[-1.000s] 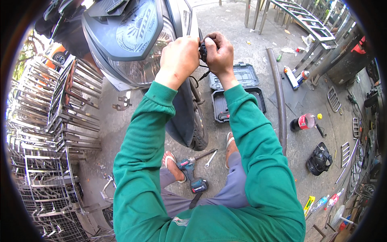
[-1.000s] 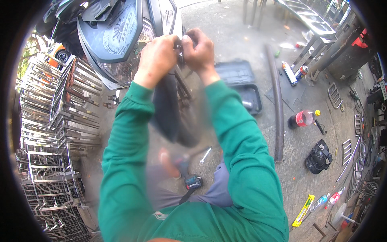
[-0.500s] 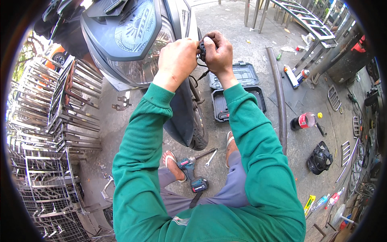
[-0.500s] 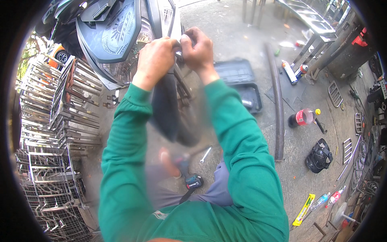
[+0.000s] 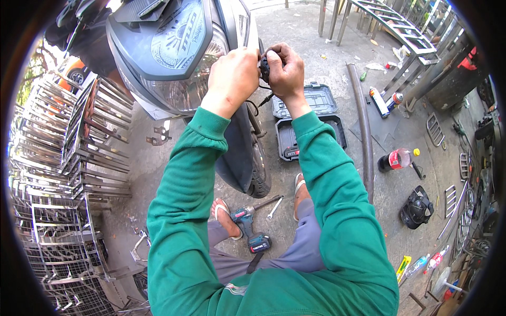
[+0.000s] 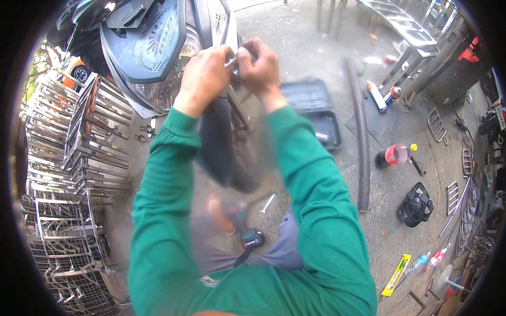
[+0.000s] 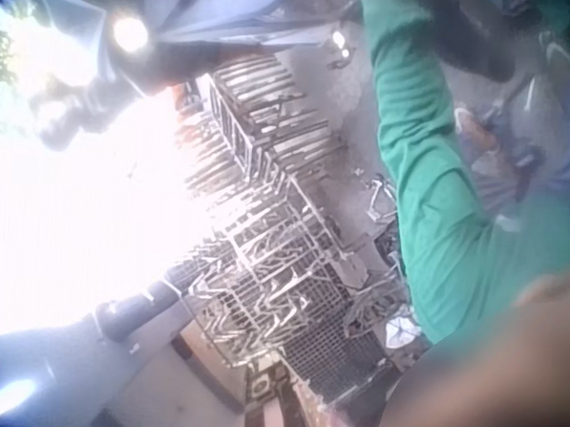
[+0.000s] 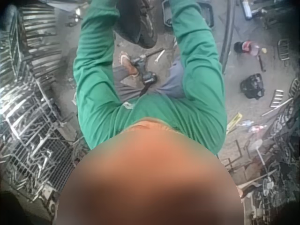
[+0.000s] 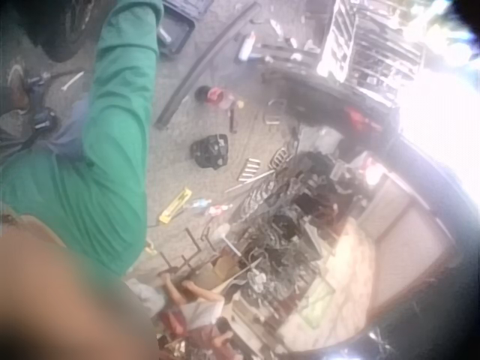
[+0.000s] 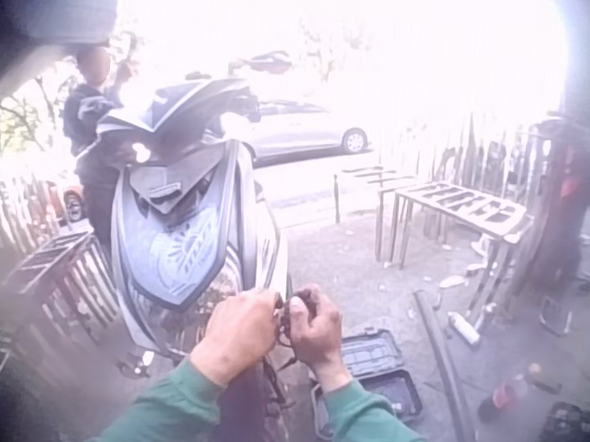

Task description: The person removes the headlight bulb from a scooter, replaces it with a new bulb, and reassembles the headlight housing. The person uses hands to handle the bulb and housing, and a power drill to remove and install screws.

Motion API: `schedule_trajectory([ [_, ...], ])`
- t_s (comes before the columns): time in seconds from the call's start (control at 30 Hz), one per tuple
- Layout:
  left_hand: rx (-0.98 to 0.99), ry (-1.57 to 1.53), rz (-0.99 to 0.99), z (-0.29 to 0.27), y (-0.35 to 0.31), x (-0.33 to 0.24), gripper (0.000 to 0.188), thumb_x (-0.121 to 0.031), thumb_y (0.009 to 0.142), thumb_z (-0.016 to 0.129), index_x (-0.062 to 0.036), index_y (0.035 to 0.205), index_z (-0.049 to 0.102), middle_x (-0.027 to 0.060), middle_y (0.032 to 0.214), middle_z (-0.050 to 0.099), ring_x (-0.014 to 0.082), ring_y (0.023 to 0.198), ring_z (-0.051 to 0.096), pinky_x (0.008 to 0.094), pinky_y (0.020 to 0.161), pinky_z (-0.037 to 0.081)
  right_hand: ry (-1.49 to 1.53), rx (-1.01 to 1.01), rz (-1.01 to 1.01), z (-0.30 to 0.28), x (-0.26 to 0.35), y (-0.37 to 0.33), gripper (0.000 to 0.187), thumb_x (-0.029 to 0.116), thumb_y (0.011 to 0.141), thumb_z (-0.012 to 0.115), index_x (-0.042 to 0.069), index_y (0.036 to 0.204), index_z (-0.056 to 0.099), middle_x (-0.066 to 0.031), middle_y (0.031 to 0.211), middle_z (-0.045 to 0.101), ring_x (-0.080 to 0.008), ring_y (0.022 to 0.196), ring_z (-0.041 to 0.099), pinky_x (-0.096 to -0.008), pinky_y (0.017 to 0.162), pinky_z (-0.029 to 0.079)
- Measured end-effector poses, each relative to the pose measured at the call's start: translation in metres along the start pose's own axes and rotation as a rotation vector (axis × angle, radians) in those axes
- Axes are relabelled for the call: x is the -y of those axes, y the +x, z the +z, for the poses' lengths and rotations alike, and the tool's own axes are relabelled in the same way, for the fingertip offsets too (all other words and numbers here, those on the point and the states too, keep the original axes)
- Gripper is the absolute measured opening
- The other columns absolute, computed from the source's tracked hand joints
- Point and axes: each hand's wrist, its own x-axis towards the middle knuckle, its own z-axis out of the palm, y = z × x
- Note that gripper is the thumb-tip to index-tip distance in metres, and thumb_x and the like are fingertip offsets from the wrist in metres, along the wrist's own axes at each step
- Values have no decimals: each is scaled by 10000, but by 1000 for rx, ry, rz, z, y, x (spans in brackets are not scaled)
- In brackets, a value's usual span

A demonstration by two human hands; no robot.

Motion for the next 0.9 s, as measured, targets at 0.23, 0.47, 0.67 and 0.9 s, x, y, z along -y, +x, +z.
schedule_trajectory([
  [0.23, -14, 19, 42, 4, -6, 2, 121, -159, 899, 656, -107, 955, 750, 119, 1010, 724, 378, 921, 709, 481, 809, 573, 15, -3, 7, 1, -7, 0, 247, 205, 891, 603, -24, 946, 675, -184, 863, 731, -274, 822, 719, -380, 767, 553],
  [0.47, 29, 73, 50, 5, -6, 3, 176, -117, 901, 603, -119, 972, 764, 128, 1003, 720, 380, 917, 709, 483, 823, 572, 13, -7, 3, 1, -6, 0, 248, 199, 886, 600, -30, 945, 674, -187, 861, 730, -277, 824, 718, -381, 768, 554],
  [0.67, 40, 53, 71, 2, -5, 5, 207, -105, 888, 598, -121, 996, 774, 145, 1014, 725, 381, 943, 706, 482, 842, 569, 4, -11, -2, 1, -5, 0, 245, 197, 883, 601, -29, 942, 675, -191, 863, 732, -279, 815, 719, -381, 762, 554],
  [0.9, 90, 91, 16, 1, -2, 1, 176, -137, 892, 630, -121, 985, 779, 148, 1022, 730, 374, 970, 706, 488, 856, 564, 7, -10, -2, 2, -6, 0, 243, 197, 886, 603, -26, 947, 676, -197, 855, 729, -287, 815, 724, -385, 760, 555],
])
